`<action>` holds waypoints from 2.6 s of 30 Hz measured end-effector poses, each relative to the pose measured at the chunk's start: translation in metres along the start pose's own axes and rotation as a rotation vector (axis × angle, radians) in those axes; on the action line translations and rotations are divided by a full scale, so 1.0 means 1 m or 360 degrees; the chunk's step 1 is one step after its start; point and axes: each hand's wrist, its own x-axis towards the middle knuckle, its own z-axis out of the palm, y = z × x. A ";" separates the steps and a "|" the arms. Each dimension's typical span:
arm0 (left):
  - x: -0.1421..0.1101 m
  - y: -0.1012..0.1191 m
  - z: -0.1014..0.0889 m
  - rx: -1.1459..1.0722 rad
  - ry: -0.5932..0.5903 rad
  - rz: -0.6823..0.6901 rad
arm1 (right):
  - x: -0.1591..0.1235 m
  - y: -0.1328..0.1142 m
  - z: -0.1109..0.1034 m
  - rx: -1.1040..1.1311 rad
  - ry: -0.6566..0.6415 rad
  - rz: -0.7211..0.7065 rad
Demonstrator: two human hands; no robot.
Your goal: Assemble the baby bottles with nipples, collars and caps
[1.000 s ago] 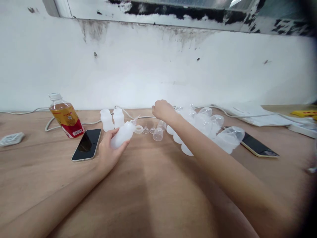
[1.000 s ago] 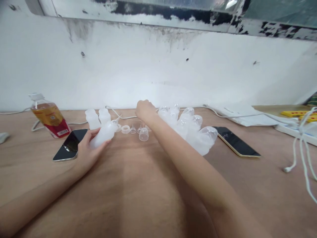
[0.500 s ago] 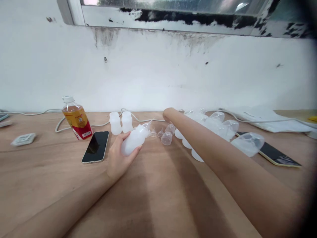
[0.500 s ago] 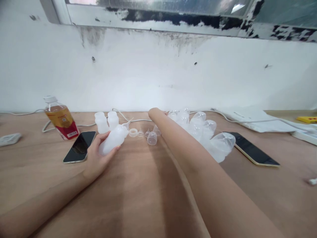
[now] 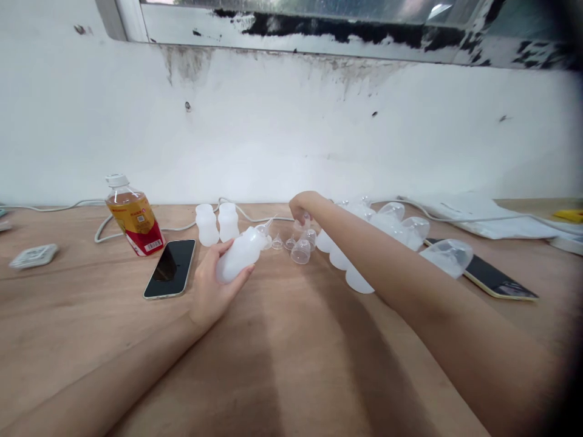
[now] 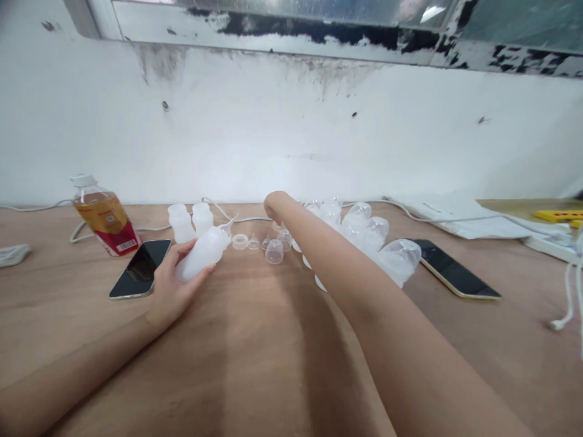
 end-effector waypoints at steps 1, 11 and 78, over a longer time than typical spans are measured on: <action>0.000 -0.001 0.000 -0.0007 -0.0005 -0.0016 | -0.004 -0.003 -0.006 0.0016 -0.0005 0.0021; -0.002 -0.003 -0.017 -0.0004 0.0085 -0.0134 | -0.170 -0.020 0.019 0.1688 0.0250 -0.0315; -0.015 0.008 -0.015 0.0094 -0.0980 0.0564 | -0.207 -0.002 0.040 0.1888 0.0114 -0.0514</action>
